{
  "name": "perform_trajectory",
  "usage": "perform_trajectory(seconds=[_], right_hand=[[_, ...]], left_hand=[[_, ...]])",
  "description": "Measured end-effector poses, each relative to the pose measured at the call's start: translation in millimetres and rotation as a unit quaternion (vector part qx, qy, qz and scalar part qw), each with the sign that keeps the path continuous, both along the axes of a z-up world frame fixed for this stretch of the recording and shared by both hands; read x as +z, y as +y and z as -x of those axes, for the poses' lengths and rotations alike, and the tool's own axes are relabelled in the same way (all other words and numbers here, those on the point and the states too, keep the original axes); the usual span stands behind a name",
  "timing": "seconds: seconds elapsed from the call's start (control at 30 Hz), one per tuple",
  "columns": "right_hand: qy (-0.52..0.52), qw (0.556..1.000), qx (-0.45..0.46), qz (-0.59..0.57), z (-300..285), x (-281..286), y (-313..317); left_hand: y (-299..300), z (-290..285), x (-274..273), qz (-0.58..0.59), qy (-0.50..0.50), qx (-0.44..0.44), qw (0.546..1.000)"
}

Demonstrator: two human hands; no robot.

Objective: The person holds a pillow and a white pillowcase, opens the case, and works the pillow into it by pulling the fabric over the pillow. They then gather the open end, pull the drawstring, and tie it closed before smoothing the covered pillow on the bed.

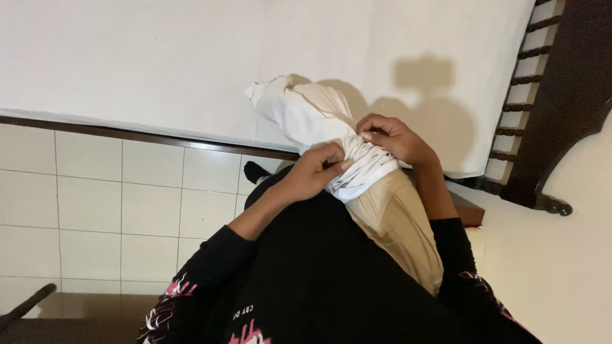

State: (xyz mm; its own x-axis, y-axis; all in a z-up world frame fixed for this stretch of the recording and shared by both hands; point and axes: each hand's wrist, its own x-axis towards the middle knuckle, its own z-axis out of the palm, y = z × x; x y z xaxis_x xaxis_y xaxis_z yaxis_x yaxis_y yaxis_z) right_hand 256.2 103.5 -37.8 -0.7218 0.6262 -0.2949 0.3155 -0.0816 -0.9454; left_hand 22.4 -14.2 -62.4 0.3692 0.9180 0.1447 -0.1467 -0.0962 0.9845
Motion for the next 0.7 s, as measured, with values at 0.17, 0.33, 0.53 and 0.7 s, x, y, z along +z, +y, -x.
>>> perform_trajectory(seconds=[0.17, 0.33, 0.53, 0.7], right_hand=[[-0.124, 0.990, 0.005, 0.062, 1.5, 4.7, 1.5], [-0.078, 0.983, -0.055, 0.160, -6.6, -15.7, 6.3], [0.009, 0.993, -0.115, 0.039, 2.1, -12.6, 9.0], [0.039, 0.994, -0.093, -0.048, 26.1, 17.4, 12.4]], left_hand=[[13.3, 22.9, -0.1, 0.178, 0.019, 0.270, 0.946], [7.1, 15.9, -32.9, 0.073, 0.090, 0.310, 0.944], [-1.6, 2.7, -18.7, 0.112, 0.121, 0.174, 0.971], [1.3, 11.6, -10.9, 0.042, 0.084, 0.033, 0.995]])
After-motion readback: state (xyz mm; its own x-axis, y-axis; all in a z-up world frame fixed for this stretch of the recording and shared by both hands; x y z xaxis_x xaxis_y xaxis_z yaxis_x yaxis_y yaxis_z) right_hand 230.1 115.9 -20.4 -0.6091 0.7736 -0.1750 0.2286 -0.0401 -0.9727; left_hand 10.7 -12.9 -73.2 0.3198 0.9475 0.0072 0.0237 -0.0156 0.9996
